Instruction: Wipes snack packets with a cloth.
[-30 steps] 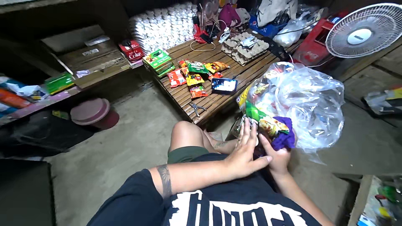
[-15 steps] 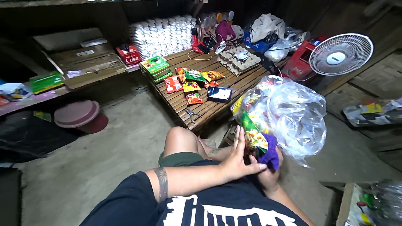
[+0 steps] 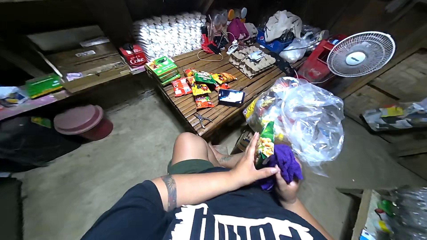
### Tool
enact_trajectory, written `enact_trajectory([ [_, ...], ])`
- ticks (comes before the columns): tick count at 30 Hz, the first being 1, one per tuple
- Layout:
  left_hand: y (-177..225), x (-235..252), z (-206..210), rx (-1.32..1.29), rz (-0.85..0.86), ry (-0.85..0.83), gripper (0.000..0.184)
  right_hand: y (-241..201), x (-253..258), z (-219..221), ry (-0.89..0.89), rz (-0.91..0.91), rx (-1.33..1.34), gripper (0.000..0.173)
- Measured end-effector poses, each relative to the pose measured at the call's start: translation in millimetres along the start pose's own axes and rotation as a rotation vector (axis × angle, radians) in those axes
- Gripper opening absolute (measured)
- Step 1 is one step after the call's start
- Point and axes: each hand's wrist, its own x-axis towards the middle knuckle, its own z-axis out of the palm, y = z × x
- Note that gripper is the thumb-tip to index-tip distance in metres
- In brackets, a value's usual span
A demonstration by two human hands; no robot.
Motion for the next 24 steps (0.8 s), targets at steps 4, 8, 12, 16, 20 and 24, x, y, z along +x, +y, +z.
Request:
enact_trajectory([
  [4,2,1,0,-0.022,0.029,0.014,0.097,-9,3,6,0.026,0.035,0.012,0.038],
  [8,0,2,0,0.060,0.062,0.047,0.088,-13,3,9,0.077,0.130,0.005,0.024],
  [12,-1,1,1,0.110,0.113,0.057,0.077,-17,4,12,0.125,0.250,0.015,0.015],
  [16,2,0,-1,0.176,0.063,0.017,0.076,-18,7,14,0.155,0.359,0.086,0.016],
  [20,2,2,-4,0.165,0.018,0.014,0.072,-18,10,16,0.185,0.412,0.109,0.019],
  [24,-1,5,-6,0.108,0.043,0.043,0.070,-17,22,11,0.273,0.361,0.097,0.017],
])
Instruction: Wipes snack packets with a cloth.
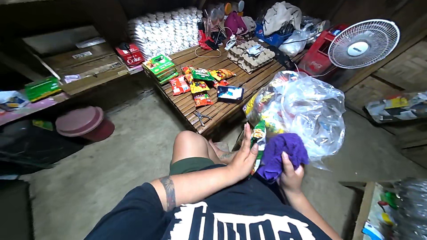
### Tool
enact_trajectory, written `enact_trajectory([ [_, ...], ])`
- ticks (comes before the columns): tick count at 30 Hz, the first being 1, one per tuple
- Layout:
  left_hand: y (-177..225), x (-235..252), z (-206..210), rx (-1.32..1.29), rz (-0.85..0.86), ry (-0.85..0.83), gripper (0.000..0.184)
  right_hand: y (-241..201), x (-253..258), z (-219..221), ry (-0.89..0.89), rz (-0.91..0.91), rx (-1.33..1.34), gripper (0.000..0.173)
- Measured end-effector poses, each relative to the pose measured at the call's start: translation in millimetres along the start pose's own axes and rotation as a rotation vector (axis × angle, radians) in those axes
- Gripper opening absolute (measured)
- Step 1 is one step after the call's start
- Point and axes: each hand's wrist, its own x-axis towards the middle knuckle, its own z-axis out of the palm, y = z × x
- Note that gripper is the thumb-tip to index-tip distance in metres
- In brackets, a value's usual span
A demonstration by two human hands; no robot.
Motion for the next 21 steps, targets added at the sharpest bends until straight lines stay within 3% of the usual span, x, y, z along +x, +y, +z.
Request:
enact_trajectory([
  [2,0,-1,-1,-0.019,0.001,-0.036,0.069,1,11,-1,0.072,-0.089,-0.012,0.019],
  [3,0,-1,0,-0.027,0.004,-0.060,0.069,6,15,-6,0.051,-0.152,-0.038,0.030],
  [5,-1,-1,1,-0.058,0.001,-0.109,0.067,16,19,-20,-0.198,-0.328,-0.210,0.064],
  [6,-2,-1,2,-0.090,-0.008,-0.118,0.066,19,19,-21,-0.329,-0.422,-0.337,0.067],
  [8,-4,0,3,-0.175,-0.024,-0.116,0.062,26,15,-13,-0.534,-0.577,-0.480,0.067],
  [10,-6,0,2,-0.226,-0.032,-0.107,0.061,32,16,-9,-0.607,-0.665,-0.492,0.064],
  [14,-9,-3,2,-0.230,0.019,-0.116,0.062,30,22,-13,-0.610,-0.646,-0.431,0.046],
  [21,-8,-2,3,-0.269,-0.009,-0.127,0.061,32,19,-12,-0.558,-0.652,-0.452,0.043],
])
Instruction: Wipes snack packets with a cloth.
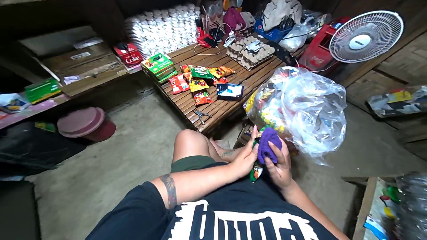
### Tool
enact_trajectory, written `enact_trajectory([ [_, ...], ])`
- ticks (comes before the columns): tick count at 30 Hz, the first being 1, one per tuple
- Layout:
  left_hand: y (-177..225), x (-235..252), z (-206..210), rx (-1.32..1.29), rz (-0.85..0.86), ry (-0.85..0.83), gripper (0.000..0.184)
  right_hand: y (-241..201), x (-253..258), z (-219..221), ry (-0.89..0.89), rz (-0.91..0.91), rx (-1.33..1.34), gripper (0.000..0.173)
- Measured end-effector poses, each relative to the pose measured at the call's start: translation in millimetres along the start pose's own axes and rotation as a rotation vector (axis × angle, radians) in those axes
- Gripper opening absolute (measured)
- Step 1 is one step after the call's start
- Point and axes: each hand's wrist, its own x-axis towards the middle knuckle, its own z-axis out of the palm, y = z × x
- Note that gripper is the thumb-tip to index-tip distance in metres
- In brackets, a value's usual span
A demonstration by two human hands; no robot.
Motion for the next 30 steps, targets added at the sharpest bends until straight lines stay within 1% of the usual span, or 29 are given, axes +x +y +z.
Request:
enact_trajectory([
  [3,4,0,1,0.002,-0.013,0.021,0.061,2,2,-3,0.026,0.025,-0.035,0.044],
  [5,7,0,0,0.011,-0.026,0.080,0.062,2,3,-4,0.066,0.128,-0.025,0.045],
  [6,8,1,-1,0.012,-0.044,0.116,0.063,1,4,-4,0.077,0.191,-0.014,0.049],
  [7,8,1,-2,0.002,-0.070,0.158,0.062,0,4,-4,0.070,0.245,-0.018,0.052],
  [8,8,2,-2,-0.026,-0.105,0.205,0.062,-2,3,-3,0.056,0.263,-0.038,0.053],
  [9,8,2,-3,-0.057,-0.127,0.243,0.061,-3,1,-1,0.042,0.235,-0.078,0.050],
  [11,6,2,-2,-0.082,-0.152,0.271,0.060,-5,-4,3,0.002,0.075,-0.164,0.039],
  [12,5,1,-3,-0.081,-0.156,0.248,0.060,-5,-5,4,-0.019,-0.016,-0.188,0.036],
  [14,3,-2,-2,-0.084,-0.157,0.134,0.057,-5,0,3,-0.067,-0.154,-0.207,0.035],
  [15,5,-3,0,-0.104,-0.175,0.111,0.053,-6,4,1,-0.084,-0.191,-0.217,0.035],
  [17,9,-4,4,-0.133,-0.215,0.069,0.042,-5,12,-2,-0.083,-0.177,-0.214,0.034],
  [19,6,-3,0,-0.118,-0.208,-0.026,0.046,1,18,-5,-0.044,-0.090,-0.166,0.034],
  [21,5,-3,0,-0.102,-0.230,-0.042,0.050,6,22,-9,0.021,0.039,-0.120,0.038],
  [24,13,-3,0,-0.101,-0.213,-0.025,0.055,13,28,-17,0.108,0.322,0.003,0.055],
  [26,14,-3,-3,-0.096,-0.145,-0.015,0.057,16,27,-21,0.151,0.518,0.163,0.059],
  [28,14,-3,-5,-0.105,-0.128,0.009,0.059,16,19,-22,0.204,0.700,0.390,0.065],
  [29,15,-3,-6,-0.112,-0.127,0.017,0.060,13,15,-22,0.226,0.787,0.493,0.065],
  [30,16,-3,-6,-0.130,-0.129,0.023,0.060,9,11,-24,0.255,0.869,0.575,0.060],
])
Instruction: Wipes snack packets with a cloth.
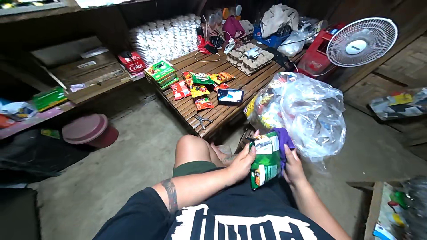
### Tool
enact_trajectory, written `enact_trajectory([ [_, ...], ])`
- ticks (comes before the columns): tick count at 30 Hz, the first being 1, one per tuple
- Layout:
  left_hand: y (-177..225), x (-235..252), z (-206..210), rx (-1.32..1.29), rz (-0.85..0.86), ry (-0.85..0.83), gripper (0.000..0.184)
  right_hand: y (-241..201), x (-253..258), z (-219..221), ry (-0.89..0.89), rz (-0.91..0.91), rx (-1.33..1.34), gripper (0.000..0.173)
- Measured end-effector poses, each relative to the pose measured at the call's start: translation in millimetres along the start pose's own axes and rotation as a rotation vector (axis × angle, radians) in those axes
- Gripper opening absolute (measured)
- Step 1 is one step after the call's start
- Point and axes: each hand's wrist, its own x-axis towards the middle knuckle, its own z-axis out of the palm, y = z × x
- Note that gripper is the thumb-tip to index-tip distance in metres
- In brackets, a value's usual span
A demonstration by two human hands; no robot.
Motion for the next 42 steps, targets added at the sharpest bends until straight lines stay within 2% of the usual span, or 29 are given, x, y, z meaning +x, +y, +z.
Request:
enact_trajectory([
  [2,-1,1,0,-0.039,-0.007,0.004,0.061,-3,-5,-6,0.006,0.140,0.126,0.040],
  [3,-2,1,-1,-0.050,-0.018,-0.001,0.060,-5,-6,-9,-0.006,0.186,0.153,0.036],
  [7,1,2,1,-0.055,-0.207,0.004,0.056,-2,-5,-14,0.058,0.188,0.138,0.053],
  [12,-2,7,1,-0.066,-0.394,-0.006,0.049,-4,3,-20,0.159,0.111,0.105,0.056],
  [16,-12,13,-6,0.063,-0.466,0.013,0.031,-6,11,-33,0.197,0.025,0.060,0.064],
  [21,-14,14,-2,0.059,-0.394,0.005,0.018,-4,16,-44,0.141,-0.084,0.028,0.073],
  [26,-21,15,-3,0.157,-0.289,0.021,0.014,0,16,-46,0.170,-0.117,0.015,0.071],
  [34,-26,16,-9,0.134,-0.224,0.075,0.014,-2,16,-45,0.219,-0.169,0.018,0.066],
  [42,-23,14,-11,0.063,-0.289,0.010,0.009,2,20,-47,0.211,-0.181,0.001,0.066],
])
